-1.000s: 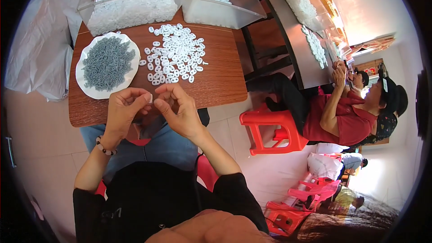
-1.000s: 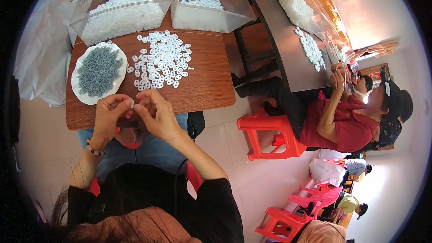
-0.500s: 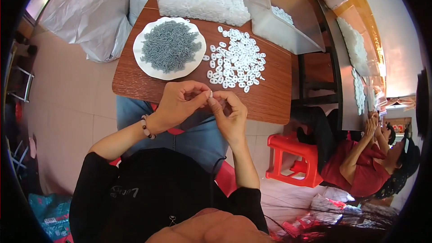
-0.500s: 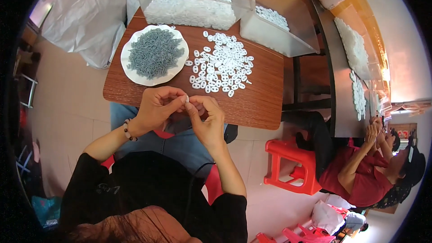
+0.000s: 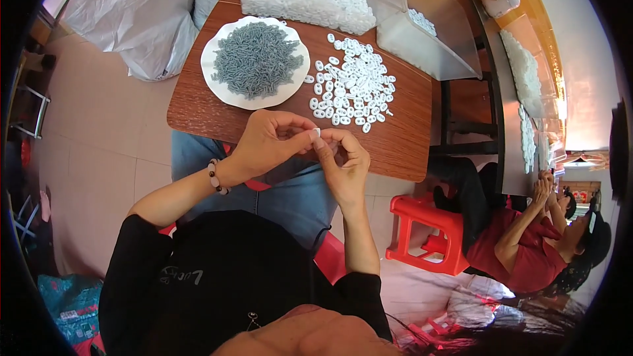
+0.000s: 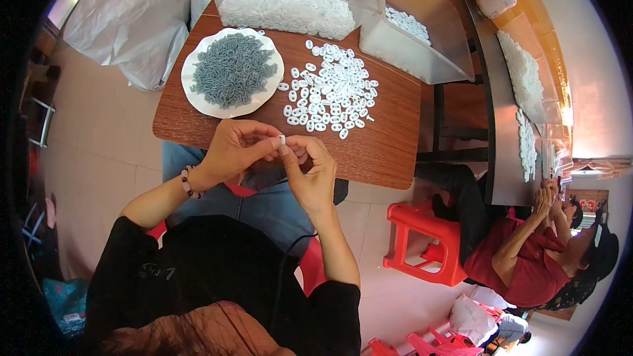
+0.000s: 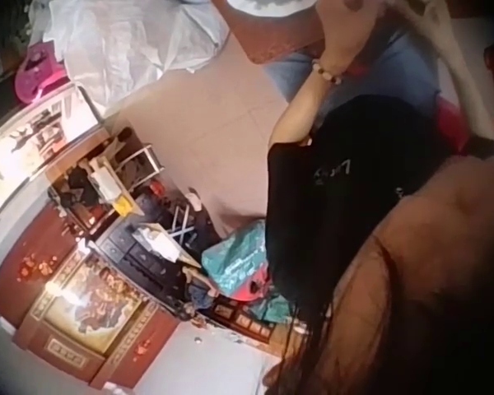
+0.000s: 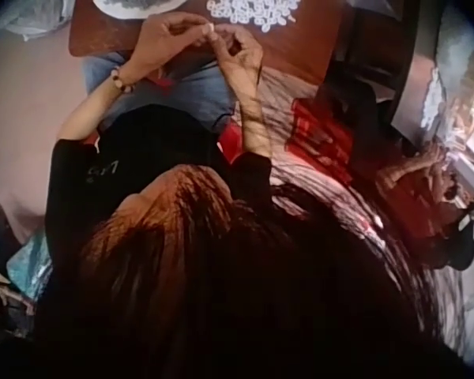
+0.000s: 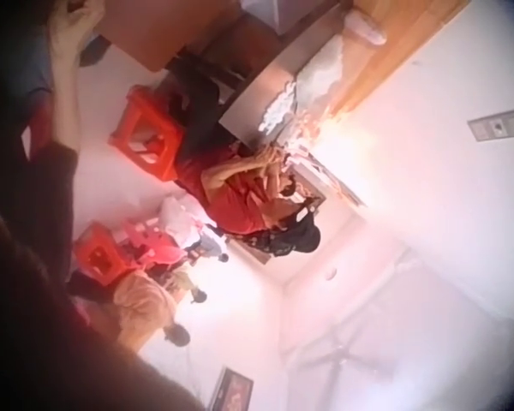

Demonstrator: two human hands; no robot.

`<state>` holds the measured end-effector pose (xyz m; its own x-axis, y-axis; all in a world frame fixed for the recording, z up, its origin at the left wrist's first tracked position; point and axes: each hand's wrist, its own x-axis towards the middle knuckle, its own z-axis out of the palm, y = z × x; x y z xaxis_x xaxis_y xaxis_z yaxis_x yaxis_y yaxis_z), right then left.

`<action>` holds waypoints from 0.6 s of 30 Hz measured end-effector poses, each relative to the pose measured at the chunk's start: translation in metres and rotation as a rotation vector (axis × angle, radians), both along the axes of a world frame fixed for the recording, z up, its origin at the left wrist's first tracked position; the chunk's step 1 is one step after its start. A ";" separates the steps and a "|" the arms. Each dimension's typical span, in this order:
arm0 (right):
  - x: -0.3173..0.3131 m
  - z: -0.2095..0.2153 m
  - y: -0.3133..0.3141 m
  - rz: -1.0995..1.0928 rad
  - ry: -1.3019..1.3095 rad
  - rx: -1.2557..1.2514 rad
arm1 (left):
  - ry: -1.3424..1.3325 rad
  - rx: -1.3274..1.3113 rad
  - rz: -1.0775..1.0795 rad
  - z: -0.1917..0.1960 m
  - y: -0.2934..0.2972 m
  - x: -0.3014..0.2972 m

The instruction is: Assembling small white and grey plastic components by hand at a workbench.

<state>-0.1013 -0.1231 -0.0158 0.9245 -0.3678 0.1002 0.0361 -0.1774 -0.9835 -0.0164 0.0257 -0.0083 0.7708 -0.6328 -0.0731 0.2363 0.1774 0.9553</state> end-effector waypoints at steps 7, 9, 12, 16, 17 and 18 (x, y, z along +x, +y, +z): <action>-0.002 0.003 0.000 0.031 -0.003 0.032 | -0.041 0.058 -0.018 0.002 0.000 0.000; -0.003 -0.001 -0.006 0.070 0.017 -0.144 | -0.071 0.090 -0.008 0.003 0.001 -0.001; 0.000 0.002 -0.002 0.068 0.013 -0.064 | -0.139 0.081 -0.009 0.002 0.003 -0.001; 0.000 0.005 0.000 0.071 0.058 0.008 | -0.280 0.118 0.007 0.002 0.005 0.000; -0.001 0.005 -0.002 0.076 0.078 0.046 | -0.326 0.169 -0.014 0.001 0.005 0.001; -0.001 0.005 -0.003 0.082 0.099 0.085 | -0.325 0.173 -0.010 0.000 0.005 0.002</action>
<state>-0.1023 -0.1264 -0.0110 0.9556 -0.2940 -0.0217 -0.0513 -0.0934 -0.9943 -0.0148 0.0307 -0.0086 0.7650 -0.6405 0.0683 -0.0838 0.0061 0.9965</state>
